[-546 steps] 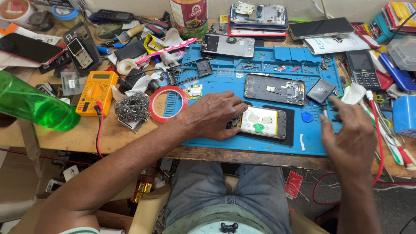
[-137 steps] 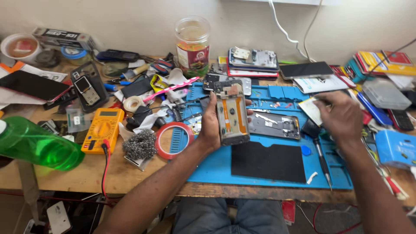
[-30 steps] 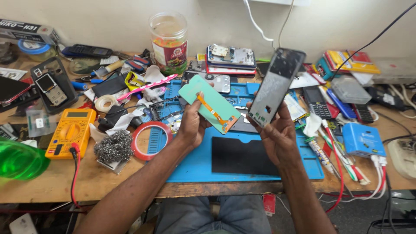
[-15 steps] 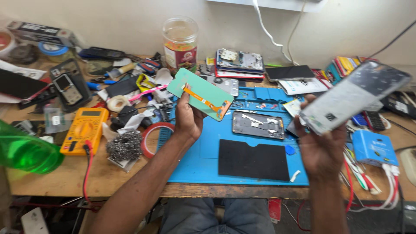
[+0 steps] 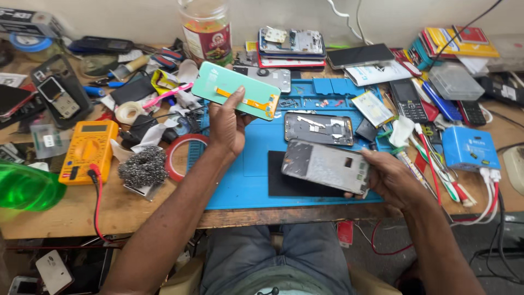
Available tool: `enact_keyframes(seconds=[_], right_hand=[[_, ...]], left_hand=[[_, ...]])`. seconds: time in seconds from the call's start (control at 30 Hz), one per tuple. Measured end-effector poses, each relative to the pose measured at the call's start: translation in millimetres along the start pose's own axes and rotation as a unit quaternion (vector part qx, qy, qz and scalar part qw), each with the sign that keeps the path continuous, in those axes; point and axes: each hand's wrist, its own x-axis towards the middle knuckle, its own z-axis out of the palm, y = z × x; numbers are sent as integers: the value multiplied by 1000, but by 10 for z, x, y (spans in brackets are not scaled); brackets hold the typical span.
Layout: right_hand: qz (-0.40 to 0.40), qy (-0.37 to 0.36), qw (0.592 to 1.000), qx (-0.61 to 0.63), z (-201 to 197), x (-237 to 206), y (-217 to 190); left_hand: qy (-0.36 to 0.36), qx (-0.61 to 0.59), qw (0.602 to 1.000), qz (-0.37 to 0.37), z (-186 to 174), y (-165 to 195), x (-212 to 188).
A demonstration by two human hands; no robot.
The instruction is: The person disassembles a smartphone, removes the battery, and cleans the internal components using a toothbrush and a metal file. They handle the phone casing, battery, and various tools on a cluttered workbench.
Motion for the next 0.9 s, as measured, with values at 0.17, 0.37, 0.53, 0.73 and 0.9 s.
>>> enact_keyframes(seconds=[0.17, 0.37, 0.53, 0.73, 0.9], right_hand=[[50, 52, 990, -122, 269, 41, -149], [27, 224, 800, -556, 657, -150, -411], [-108, 196, 865, -449, 872, -65, -405], [-127, 29, 977, -167, 1273, 303, -241], [-136, 33, 984, -111, 1337, 300, -97]], left_hand=[[5, 29, 1000, -8, -38, -23, 6], [-53, 37, 998, -9, 56, 6, -86], [-147, -4, 989, -22, 193, 24, -230], [-210, 39, 976, -41, 258, -24, -385], [-243, 117, 959, -90, 214, -54, -406]])
